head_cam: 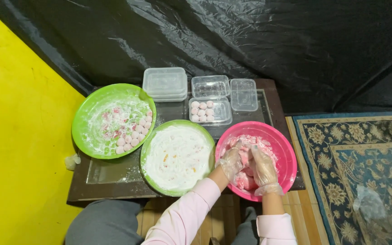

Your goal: Shaping pink dough into small balls, coating them in white powder, and placing them into plastic containers.

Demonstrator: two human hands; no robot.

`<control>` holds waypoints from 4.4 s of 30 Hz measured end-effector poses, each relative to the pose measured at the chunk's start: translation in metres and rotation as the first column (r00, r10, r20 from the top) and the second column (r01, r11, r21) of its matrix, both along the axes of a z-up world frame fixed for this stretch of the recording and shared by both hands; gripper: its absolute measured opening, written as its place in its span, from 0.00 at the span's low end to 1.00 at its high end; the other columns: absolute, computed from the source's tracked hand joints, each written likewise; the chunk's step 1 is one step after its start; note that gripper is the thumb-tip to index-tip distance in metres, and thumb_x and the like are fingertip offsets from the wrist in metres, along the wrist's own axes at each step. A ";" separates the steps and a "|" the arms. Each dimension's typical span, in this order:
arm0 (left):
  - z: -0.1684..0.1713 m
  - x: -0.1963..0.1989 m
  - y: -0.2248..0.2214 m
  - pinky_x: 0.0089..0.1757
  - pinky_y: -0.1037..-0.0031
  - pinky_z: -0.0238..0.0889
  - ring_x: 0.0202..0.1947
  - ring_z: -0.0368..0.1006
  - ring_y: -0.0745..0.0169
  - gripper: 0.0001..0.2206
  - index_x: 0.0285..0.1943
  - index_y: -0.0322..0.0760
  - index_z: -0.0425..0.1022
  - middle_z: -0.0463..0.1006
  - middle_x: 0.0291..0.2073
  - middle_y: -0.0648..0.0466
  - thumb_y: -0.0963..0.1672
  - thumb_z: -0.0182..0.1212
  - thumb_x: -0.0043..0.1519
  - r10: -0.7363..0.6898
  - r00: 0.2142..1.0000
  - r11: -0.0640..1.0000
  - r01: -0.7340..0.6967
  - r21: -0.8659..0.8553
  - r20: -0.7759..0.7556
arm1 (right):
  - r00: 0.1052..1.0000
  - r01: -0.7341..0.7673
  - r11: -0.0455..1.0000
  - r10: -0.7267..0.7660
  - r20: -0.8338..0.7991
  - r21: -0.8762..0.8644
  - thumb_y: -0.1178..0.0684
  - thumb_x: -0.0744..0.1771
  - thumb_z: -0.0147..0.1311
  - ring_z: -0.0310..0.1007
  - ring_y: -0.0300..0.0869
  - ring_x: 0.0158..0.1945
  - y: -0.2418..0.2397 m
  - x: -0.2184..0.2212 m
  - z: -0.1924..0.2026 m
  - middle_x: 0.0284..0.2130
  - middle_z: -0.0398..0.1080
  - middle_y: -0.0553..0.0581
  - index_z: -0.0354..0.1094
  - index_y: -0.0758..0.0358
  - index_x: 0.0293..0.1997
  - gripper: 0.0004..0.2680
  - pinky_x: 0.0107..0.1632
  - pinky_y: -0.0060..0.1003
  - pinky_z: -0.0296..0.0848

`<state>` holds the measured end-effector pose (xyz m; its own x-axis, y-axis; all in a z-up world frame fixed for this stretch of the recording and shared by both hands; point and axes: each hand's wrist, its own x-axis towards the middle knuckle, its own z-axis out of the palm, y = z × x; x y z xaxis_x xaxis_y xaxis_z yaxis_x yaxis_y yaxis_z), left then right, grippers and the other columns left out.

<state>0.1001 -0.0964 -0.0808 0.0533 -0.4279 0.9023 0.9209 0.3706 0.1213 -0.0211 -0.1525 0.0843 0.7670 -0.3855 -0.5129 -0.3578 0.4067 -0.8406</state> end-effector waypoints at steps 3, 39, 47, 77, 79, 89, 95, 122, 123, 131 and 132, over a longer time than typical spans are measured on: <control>0.090 -0.048 0.024 0.42 0.79 0.72 0.38 0.72 0.64 0.18 0.63 0.33 0.74 0.76 0.41 0.48 0.48 0.54 0.70 0.766 0.643 -0.178 0.189 0.966 0.015 | 0.996 0.075 0.994 -0.079 0.051 0.077 0.48 0.70 0.55 0.68 0.42 0.47 -0.020 0.005 -0.048 0.44 0.69 0.51 0.71 0.57 0.53 0.09 0.53 0.47 0.75; 0.003 -0.035 0.006 0.37 0.62 0.79 0.36 0.80 0.50 0.26 0.65 0.23 0.68 0.75 0.40 0.34 0.38 0.68 0.57 0.790 0.601 -0.330 0.254 0.909 0.119 | 0.994 0.062 0.986 -0.074 0.075 0.154 0.64 0.60 0.60 0.65 0.39 0.20 -0.031 0.005 -0.041 0.20 0.66 0.59 0.71 0.69 0.40 0.08 0.16 0.34 0.68; 0.039 -0.046 0.002 0.34 0.57 0.78 0.40 0.80 0.52 0.21 0.52 0.29 0.77 0.81 0.41 0.42 0.53 0.67 0.65 0.654 0.723 -0.359 0.037 0.932 0.224 | 0.962 0.057 0.875 -0.176 0.207 0.481 0.59 0.68 0.53 0.69 0.40 0.33 -0.024 -0.006 0.017 0.26 0.64 0.52 0.70 0.65 0.42 0.02 0.46 0.36 0.77; 0.242 -0.111 0.114 0.48 0.60 0.70 0.43 0.75 0.60 0.15 0.52 0.40 0.84 0.81 0.42 0.39 0.46 0.70 0.56 0.400 0.529 -0.769 -0.249 0.588 0.748 | 0.872 -0.042 0.997 0.067 0.485 -0.062 0.70 0.61 0.59 0.74 0.36 0.45 0.047 -0.007 -0.012 0.56 0.69 0.57 0.64 0.64 0.68 0.26 0.46 0.30 0.81; 0.201 -0.106 0.129 0.42 0.66 0.71 0.38 0.77 0.61 0.14 0.51 0.41 0.84 0.83 0.42 0.46 0.44 0.66 0.57 0.222 0.220 -0.784 -0.539 0.308 0.950 | 0.870 -0.041 0.993 0.089 0.485 -0.109 0.69 0.61 0.61 0.73 0.38 0.48 0.058 -0.013 -0.013 0.55 0.70 0.59 0.66 0.64 0.67 0.25 0.48 0.31 0.80; 0.168 -0.124 0.192 0.37 0.60 0.75 0.39 0.81 0.47 0.10 0.44 0.49 0.84 0.83 0.30 0.52 0.51 0.69 0.59 -0.031 -0.024 -0.683 -0.729 -0.038 0.999 | 0.866 0.057 0.995 -0.010 0.500 -0.078 0.66 0.59 0.67 0.71 0.36 0.31 0.108 -0.024 -0.012 0.34 0.74 0.59 0.70 0.69 0.57 0.20 0.33 0.29 0.77; 0.206 -0.160 0.212 0.36 0.81 0.68 0.29 0.72 0.75 0.13 0.47 0.37 0.84 0.82 0.29 0.63 0.47 0.58 0.64 0.125 0.266 -0.740 -0.617 0.268 0.956 | 0.849 0.031 0.999 -0.017 0.528 -0.018 0.64 0.62 0.65 0.70 0.41 0.19 0.117 -0.019 -0.030 0.24 0.74 0.66 0.71 0.72 0.52 0.14 0.22 0.35 0.75; 0.135 -0.139 0.231 0.54 0.51 0.72 0.53 0.77 0.44 0.27 0.68 0.34 0.67 0.76 0.55 0.36 0.54 0.61 0.68 0.857 0.491 -0.059 -0.213 0.975 0.159 | 0.687 -0.151 0.586 0.641 0.341 -0.796 0.54 0.69 0.52 0.69 0.60 0.62 0.166 -0.042 0.049 0.51 0.76 0.66 0.77 0.60 0.53 0.10 0.66 0.55 0.63; 0.138 -0.141 0.232 0.54 0.51 0.72 0.53 0.77 0.44 0.27 0.68 0.34 0.67 0.76 0.55 0.36 0.54 0.61 0.68 0.857 0.490 -0.059 -0.212 0.975 0.158 | 0.687 -0.152 0.586 0.642 0.341 -0.796 0.54 0.69 0.52 0.69 0.60 0.62 0.162 -0.042 0.039 0.51 0.76 0.66 0.77 0.60 0.53 0.10 0.66 0.55 0.63; 0.152 -0.149 0.232 0.49 0.64 0.76 0.43 0.80 0.52 0.17 0.56 0.27 0.72 0.79 0.41 0.41 0.37 0.69 0.60 0.916 0.362 -0.130 -0.140 0.982 0.173 | 0.797 -0.190 0.845 0.431 0.424 -0.500 0.60 0.62 0.56 0.69 0.53 0.63 0.146 -0.033 0.011 0.59 0.69 0.67 0.62 0.62 0.70 0.25 0.67 0.47 0.64; 0.144 -0.146 0.231 0.49 0.64 0.76 0.43 0.80 0.52 0.17 0.56 0.27 0.72 0.79 0.41 0.41 0.37 0.69 0.60 0.916 0.362 -0.129 -0.140 0.982 0.172 | 0.797 -0.190 0.844 0.431 0.424 -0.501 0.60 0.62 0.56 0.69 0.53 0.63 0.148 -0.033 0.020 0.59 0.69 0.67 0.62 0.62 0.70 0.25 0.67 0.47 0.64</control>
<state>-0.0459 0.1349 0.0631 0.9108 -0.2385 -0.3370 0.3933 0.7498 0.5321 -0.0540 -0.0041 0.1040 0.9787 -0.1584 0.1309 0.1197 -0.0785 -0.9897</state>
